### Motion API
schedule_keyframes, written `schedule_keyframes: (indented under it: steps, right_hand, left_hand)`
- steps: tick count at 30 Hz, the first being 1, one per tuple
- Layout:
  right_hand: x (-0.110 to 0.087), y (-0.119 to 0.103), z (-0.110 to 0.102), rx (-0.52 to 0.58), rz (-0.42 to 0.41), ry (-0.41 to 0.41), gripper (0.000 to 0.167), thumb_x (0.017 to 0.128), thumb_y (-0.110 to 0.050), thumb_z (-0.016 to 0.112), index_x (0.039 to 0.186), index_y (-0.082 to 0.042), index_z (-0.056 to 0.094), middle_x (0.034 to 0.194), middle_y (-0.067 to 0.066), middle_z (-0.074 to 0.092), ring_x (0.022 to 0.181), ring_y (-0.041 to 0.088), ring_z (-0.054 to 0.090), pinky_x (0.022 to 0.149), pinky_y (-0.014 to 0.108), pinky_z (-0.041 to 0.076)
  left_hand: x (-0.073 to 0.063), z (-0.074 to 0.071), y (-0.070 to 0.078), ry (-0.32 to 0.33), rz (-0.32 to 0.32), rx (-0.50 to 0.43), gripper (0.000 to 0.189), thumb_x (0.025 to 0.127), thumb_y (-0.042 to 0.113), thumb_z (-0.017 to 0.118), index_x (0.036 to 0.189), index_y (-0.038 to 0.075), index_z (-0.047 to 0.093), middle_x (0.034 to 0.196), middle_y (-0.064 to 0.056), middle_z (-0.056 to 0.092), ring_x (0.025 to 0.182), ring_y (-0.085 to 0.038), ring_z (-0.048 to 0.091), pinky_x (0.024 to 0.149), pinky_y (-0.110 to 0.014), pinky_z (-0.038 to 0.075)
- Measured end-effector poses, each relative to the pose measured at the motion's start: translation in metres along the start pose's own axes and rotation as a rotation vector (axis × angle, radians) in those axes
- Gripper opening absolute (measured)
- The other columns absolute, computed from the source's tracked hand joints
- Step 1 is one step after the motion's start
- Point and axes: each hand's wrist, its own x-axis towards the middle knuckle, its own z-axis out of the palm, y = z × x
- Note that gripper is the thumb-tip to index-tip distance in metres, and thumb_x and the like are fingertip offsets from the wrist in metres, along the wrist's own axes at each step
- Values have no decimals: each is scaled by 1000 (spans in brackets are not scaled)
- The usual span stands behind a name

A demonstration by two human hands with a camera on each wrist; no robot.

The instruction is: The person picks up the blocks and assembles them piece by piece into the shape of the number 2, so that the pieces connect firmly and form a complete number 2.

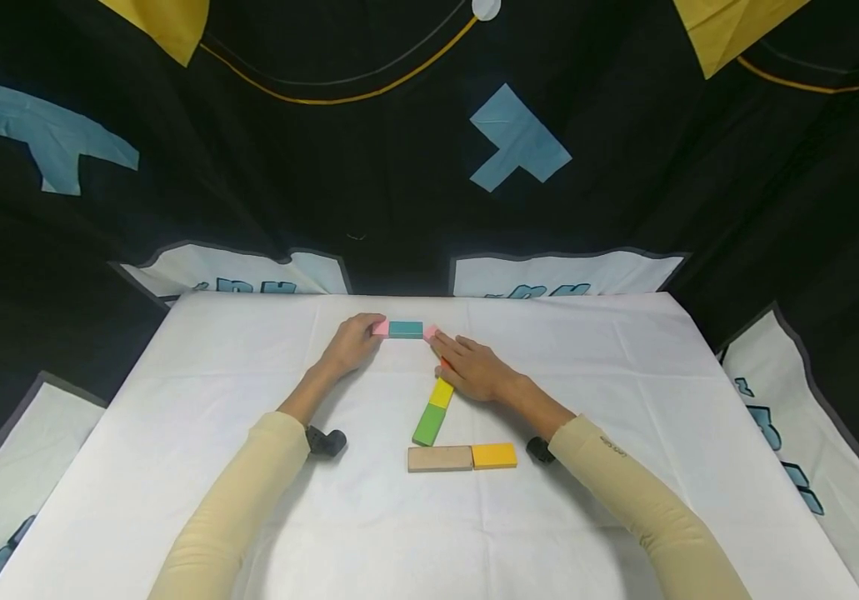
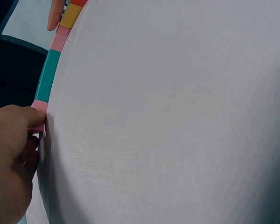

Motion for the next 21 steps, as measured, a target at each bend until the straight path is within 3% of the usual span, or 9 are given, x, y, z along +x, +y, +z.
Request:
schedule_keyframes:
  steps: [8, 15, 21]
  right_hand:
    - [2, 4, -3, 146, 45, 6, 63, 109, -38, 35, 161, -14, 10, 167, 2, 6, 151, 21, 11, 121, 40, 16]
    - [1, 11, -9, 326, 115, 85, 59, 109, -33, 37, 161, -12, 19, 166, 5, 13, 151, 18, 13, 120, 41, 17]
    - [-8, 16, -19, 332, 153, 163, 55, 109, -30, 36, 158, -9, 27, 164, 6, 21, 150, 20, 18, 120, 42, 18]
  left_hand:
    - [1, -1, 4, -13, -1, 8, 40, 98, 2, 58, 137, -6, 55, 141, -24, 53, 135, -37, 45, 114, -46, 33]
    - [1, -1, 4, -18, 2, 18, 41, 99, 5, 58, 138, -5, 55, 142, -24, 52, 136, -38, 44, 115, -46, 33]
    - [-1, -3, 1, -26, -3, 2, 50, 99, 9, 58, 145, -3, 47, 149, -23, 44, 142, -37, 36, 117, -46, 28]
